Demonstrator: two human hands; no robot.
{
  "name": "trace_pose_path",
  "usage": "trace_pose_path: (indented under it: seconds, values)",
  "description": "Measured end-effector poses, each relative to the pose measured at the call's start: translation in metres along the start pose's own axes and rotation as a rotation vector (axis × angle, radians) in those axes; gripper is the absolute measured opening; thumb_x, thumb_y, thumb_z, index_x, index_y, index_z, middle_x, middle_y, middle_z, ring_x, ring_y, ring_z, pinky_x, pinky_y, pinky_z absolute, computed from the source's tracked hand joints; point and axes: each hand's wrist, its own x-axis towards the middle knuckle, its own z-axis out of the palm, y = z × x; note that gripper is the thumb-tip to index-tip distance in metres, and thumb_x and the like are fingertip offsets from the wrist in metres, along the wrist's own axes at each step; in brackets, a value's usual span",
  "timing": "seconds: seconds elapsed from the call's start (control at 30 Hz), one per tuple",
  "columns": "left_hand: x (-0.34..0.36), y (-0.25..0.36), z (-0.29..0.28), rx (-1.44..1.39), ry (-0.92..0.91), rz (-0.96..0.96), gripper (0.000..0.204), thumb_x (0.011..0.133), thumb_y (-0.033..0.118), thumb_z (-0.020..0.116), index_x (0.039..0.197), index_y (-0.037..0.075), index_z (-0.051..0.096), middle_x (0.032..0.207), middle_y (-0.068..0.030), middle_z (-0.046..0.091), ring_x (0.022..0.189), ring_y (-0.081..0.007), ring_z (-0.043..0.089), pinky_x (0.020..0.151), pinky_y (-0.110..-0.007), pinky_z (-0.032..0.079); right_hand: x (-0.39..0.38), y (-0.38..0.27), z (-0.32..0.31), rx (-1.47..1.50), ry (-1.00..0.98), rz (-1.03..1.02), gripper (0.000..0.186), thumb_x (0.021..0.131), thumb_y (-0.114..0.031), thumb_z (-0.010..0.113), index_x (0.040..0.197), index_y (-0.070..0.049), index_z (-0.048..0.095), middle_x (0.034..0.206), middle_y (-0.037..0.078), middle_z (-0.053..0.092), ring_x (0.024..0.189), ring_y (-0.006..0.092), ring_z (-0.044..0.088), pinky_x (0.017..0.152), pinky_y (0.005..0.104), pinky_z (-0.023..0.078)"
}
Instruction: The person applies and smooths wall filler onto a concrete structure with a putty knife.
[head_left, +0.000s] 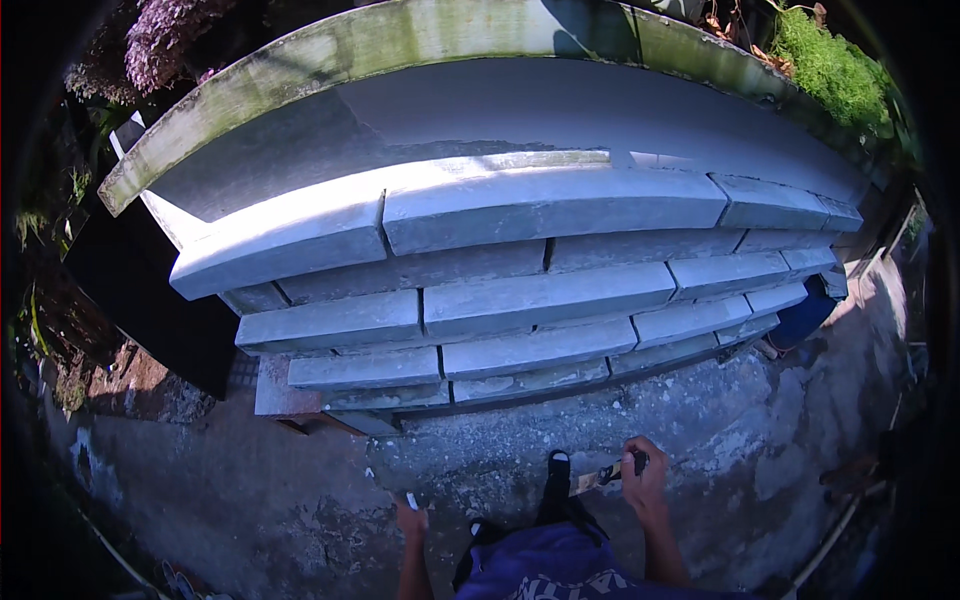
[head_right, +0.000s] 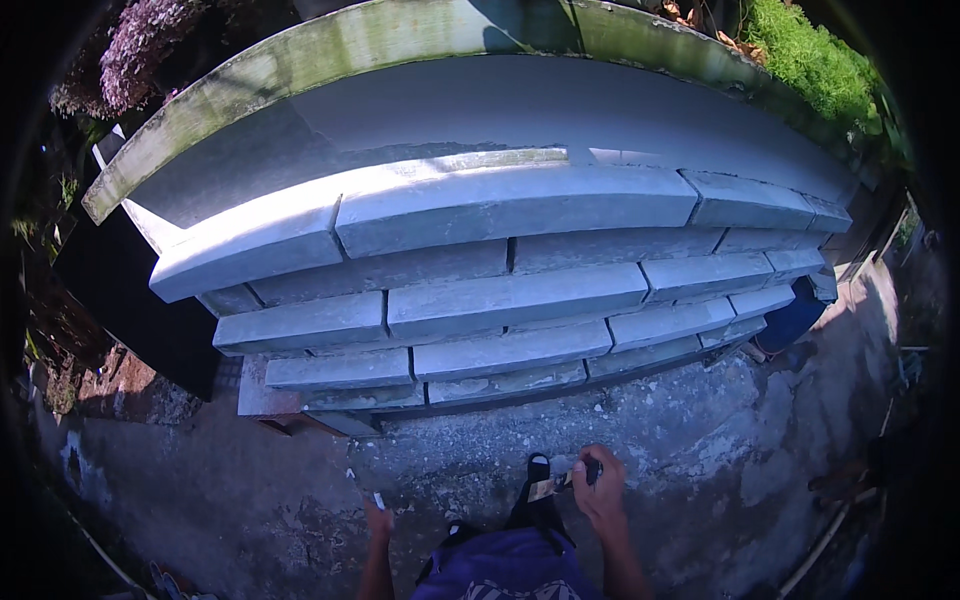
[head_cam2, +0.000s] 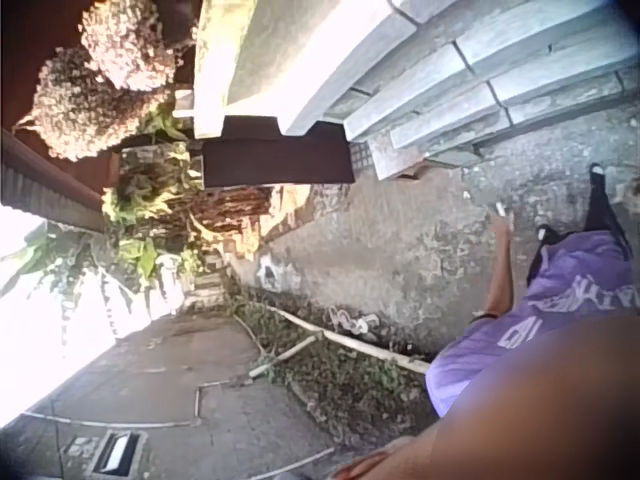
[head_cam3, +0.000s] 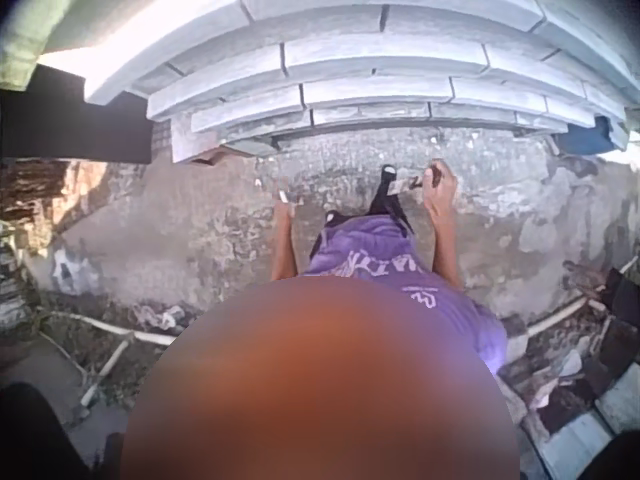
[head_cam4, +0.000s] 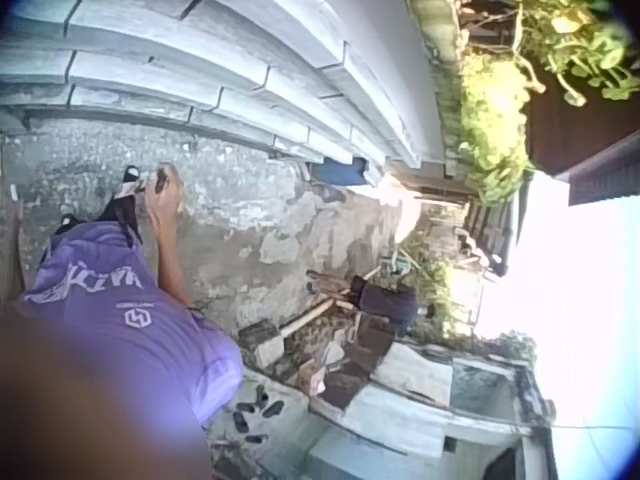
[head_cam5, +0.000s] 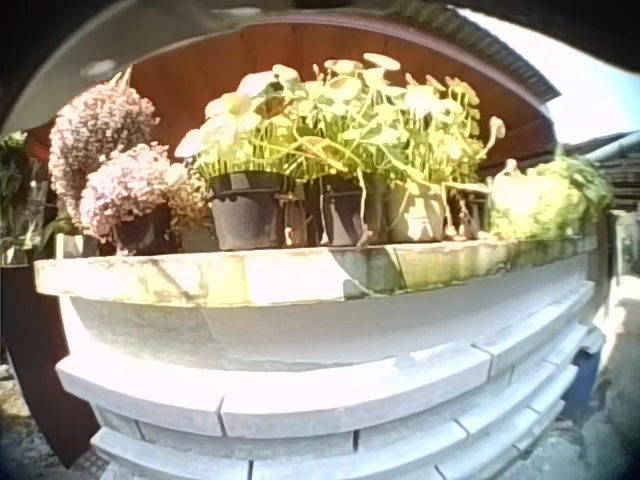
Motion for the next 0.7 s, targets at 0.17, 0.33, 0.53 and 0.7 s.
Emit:
trace_pose_path:
  seconds: [0.17,0.33,0.53,0.7]
  values:
    - [-0.086,-0.076,-0.018,-0.071,0.004,-0.478,0.08,0.076,0.01,0.052,0.148,0.001,0.016,0.12,-0.0302,0.057,0.111,-0.0482,0.055,0.094,-0.052,0.044,0.067,-0.007,-0.007,0.362,-0.068,0.223,0.014,0.085,-0.01,0.061,0.086,0.004,0.06,0.086,0.015,0.058,0.069,0.0219,0.062,0.065,0.034,0.05]
    - [-0.07,-0.042,0.0,-0.226,0.052,-0.483,0.067,0.081,0.008,0.049,0.144,-0.003,0.028,0.132,-0.0266,0.049,0.123,-0.0391,0.049,0.105,-0.042,0.036,0.121,0.017,-0.032,0.742,0.158,0.026,0.019,0.085,-0.01,0.065,0.093,0.008,0.063,0.102,0.017,0.058,0.089,0.0205,0.062,0.078,0.0331,0.053]
    - [-0.009,0.02,0.062,-0.485,0.269,-0.264,0.061,0.083,0.006,0.05,0.141,-0.007,0.033,0.138,-0.0259,0.043,0.13,-0.0355,0.041,0.11,-0.039,0.029,0.192,0.018,-0.062,0.771,0.223,-0.237,0.025,0.086,-0.01,0.064,0.102,0.007,0.056,0.108,0.019,0.051,0.088,0.0264,0.063,0.07,0.0372,0.061]
    - [0.025,0.214,0.041,-0.531,0.236,-0.003,0.069,0.078,-0.004,0.048,0.144,-0.004,0.029,0.142,-0.0244,0.04,0.134,-0.035,0.037,0.113,-0.041,0.023,0.235,0.022,-0.07,0.763,0.377,-0.304,0.028,0.08,-0.006,0.07,0.102,0.006,0.057,0.107,0.019,0.055,0.079,0.025,0.066,0.072,0.0362,0.059]
